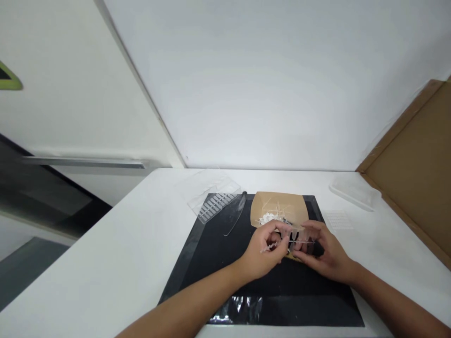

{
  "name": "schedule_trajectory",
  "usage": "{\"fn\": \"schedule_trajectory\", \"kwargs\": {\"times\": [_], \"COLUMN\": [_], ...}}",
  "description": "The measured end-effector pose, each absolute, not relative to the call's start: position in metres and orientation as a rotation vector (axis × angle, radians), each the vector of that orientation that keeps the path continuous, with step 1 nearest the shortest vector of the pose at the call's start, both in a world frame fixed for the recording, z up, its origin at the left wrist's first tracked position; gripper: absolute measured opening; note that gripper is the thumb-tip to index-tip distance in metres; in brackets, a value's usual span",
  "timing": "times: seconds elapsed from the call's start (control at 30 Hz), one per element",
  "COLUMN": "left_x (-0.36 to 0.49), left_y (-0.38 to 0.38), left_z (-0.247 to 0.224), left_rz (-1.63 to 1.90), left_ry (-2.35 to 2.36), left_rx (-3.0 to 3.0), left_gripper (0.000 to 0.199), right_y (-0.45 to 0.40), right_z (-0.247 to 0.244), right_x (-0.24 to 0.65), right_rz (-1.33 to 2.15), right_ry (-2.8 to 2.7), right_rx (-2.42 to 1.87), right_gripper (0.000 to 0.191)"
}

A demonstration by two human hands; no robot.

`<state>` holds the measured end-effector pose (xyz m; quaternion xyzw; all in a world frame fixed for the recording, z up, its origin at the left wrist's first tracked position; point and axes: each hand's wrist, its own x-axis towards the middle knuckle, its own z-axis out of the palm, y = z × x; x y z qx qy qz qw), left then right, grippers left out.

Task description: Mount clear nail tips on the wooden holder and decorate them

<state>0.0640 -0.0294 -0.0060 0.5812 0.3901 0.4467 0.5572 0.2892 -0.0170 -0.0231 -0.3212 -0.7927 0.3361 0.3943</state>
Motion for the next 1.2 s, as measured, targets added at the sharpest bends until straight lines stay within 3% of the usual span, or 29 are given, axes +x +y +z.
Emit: {"fn": "schedule_trajectory", "kwargs": {"times": [0.2,0.43,0.77,1.2], "left_x": [0.065,0.065,0.066,0.064], "left_y": [-0.029,-0.029,-0.028,-0.029], "left_z": [-0.004,-0.005,-0.007,-0.007], "left_rz": [1.067,1.066,1.104,1.145], "left_ry": [0.925,0.913,0.889,0.809], "left_rx": [1.373,1.371,1.442,1.503], "left_gripper": [0.035,0.037,0.033,0.032], "right_y": [-0.015,-0.009,-0.015,-0.016], "right_z": [-0.021,-0.01,-0.004,0.001], "right_x": [0.29,0.295,0.292,0.289], "right_rz": [0.877,0.598,0.865,1.138], "right_ry": [-2.049,-2.122,-1.871,-1.672], "right_rx": [-0.819,-0.816,-0.965,-0.977], "right_gripper": [0.068,0.083,0.026,0.029]}}
